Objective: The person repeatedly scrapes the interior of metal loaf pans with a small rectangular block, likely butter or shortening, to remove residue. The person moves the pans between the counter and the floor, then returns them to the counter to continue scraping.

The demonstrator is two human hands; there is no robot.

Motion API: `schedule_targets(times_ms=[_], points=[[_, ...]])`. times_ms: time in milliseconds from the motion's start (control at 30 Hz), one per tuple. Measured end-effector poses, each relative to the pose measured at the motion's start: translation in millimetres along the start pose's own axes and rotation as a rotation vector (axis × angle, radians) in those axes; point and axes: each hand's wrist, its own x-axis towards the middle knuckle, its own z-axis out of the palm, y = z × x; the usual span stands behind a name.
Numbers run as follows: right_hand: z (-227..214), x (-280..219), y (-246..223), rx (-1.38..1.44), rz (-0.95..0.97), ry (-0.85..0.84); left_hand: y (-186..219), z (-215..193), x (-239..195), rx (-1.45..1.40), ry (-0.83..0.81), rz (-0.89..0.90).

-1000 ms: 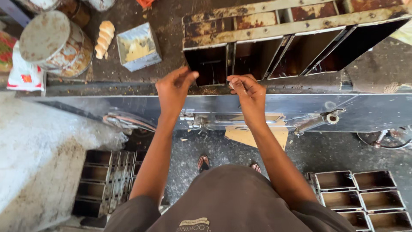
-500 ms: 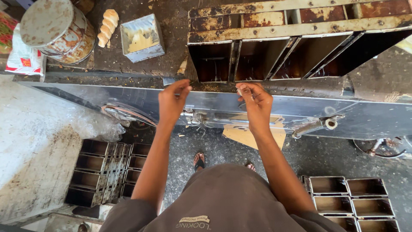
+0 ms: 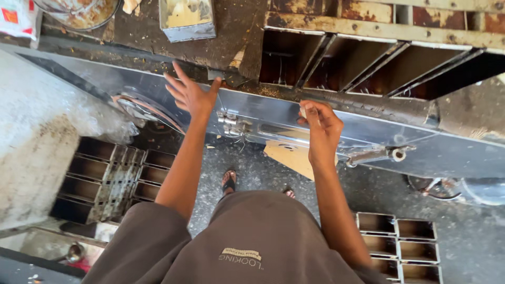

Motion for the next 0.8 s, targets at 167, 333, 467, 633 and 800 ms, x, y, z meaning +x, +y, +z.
schedule_targets(times_ms=[167, 333, 467, 633, 800], points=[[-2, -5, -5, -0.006, 0.036, 0.051, 0, -13, -33, -0.148, 0.189, 0.387], [5, -8, -2, -0.024, 0.043, 0.047, 63, -16, -45, -0.406, 0.057, 0.786], [11, -10, 3, 0.006, 0.027, 0.016, 86, -15, -47, -0.395, 0.061, 0.824], [5, -10, -2, 0.005, 0.04, 0.033, 71, -4, -59, -0.372, 0.025, 0.791], [7, -6, -5, 0.038, 0.073, 0.019, 65, -10, -60, -0.213, -0.03, 0.774]])
